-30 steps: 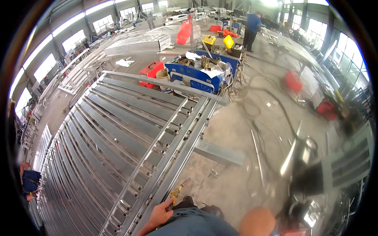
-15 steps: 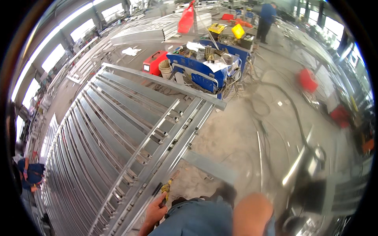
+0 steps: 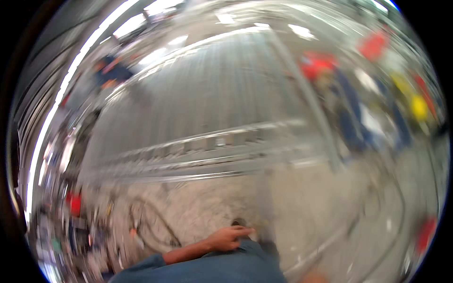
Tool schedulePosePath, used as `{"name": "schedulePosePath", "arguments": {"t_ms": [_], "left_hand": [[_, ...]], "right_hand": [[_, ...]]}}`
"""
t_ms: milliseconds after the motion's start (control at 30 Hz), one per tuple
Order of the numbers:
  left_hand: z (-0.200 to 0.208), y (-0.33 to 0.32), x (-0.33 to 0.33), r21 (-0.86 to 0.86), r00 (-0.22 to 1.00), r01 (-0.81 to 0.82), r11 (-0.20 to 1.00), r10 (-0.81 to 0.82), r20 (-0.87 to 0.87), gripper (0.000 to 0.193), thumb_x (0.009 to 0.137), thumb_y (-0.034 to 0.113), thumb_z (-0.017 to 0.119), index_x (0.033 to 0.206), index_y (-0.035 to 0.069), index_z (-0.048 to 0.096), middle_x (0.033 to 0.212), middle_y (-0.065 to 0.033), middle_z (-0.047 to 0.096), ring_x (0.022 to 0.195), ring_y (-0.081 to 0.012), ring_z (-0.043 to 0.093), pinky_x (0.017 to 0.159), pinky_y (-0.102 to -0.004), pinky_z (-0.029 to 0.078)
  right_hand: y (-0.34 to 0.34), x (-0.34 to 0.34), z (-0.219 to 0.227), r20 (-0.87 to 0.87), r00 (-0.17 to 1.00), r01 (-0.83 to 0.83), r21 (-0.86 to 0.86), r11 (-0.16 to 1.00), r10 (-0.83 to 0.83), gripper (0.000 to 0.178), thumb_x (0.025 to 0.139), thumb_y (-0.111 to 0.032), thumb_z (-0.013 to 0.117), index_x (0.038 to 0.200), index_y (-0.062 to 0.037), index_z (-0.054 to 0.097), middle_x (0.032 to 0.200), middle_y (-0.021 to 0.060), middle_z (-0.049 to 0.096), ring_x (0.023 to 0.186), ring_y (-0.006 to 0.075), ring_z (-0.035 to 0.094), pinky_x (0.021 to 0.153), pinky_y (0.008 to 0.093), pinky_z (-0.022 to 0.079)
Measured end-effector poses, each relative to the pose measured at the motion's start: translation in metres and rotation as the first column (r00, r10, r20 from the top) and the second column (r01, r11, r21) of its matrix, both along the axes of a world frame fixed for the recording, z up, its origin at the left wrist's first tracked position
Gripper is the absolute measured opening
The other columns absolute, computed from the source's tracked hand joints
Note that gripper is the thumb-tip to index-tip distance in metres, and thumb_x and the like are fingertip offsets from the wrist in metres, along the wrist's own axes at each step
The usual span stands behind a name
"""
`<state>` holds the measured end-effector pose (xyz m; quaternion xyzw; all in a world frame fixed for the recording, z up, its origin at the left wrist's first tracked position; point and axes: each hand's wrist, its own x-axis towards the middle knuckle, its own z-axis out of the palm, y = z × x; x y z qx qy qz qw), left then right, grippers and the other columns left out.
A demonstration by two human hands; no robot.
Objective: The person welds metal frame components using a welding torch, then uses an angle grinder to smooth the welded joints. The person handles metal bars and welding equipment throughout the process.
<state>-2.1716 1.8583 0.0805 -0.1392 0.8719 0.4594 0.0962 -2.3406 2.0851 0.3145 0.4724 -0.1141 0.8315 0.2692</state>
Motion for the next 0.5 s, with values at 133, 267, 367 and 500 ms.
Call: {"name": "schedulePosePath", "arguments": {"t_ms": [133,267,367,500], "left_hand": [[0.022,0.036,0.027,-0.005,0.962,-0.236,0.972,0.235,0.139,0.070,0.086,0.004,0.054,0.154,0.025,0.053,0.138,-0.0186,0.062,0.118,-0.0401,0.064,0.096,-0.0466,0.053],[0.062,0.050,0.067,0.043,0.767,-0.616,0.787,0.611,-0.195,0.069,0.089,0.004,0.053,0.154,0.028,0.053,0.141,-0.0176,0.061,0.118,-0.0399,0.064,0.095,-0.0463,0.054],[0.103,0.066,0.092,-0.020,0.615,-0.762,0.647,0.714,-0.333,0.068,0.091,0.004,0.054,0.154,0.029,0.052,0.145,-0.0164,0.059,0.114,-0.0396,0.067,0.090,-0.0459,0.056],[0.165,0.083,0.118,-0.142,0.642,-0.757,0.637,0.687,-0.341,0.070,0.091,0.004,0.056,0.156,0.031,0.049,0.150,-0.0174,0.056,0.108,-0.0413,0.070,0.084,-0.0479,0.059]], "right_hand": [[0.012,-0.040,-0.020,0.407,0.710,-0.632,0.729,0.265,0.575,0.022,0.103,-0.029,0.060,0.105,-0.0081,0.065,0.092,0.0113,0.065,0.075,0.0252,0.062,0.068,0.0360,0.053],[-0.066,0.021,-0.108,0.509,0.809,-0.512,0.856,-0.073,0.295,0.020,0.101,-0.025,0.060,0.100,-0.0055,0.062,0.088,0.0072,0.063,0.073,0.0184,0.060,0.069,0.0329,0.053],[-0.103,0.079,-0.196,0.450,0.695,-0.241,0.881,-0.407,0.562,0.014,0.098,-0.009,0.060,0.108,0.0002,0.064,0.096,0.0073,0.068,0.082,0.0155,0.065,0.075,0.0292,0.054],[-0.124,0.159,-0.256,0.394,0.522,0.093,0.855,-0.509,0.756,0.013,0.099,-0.016,0.061,0.102,-0.0031,0.061,0.088,0.0064,0.064,0.079,0.0156,0.063,0.074,0.0319,0.054]]}}
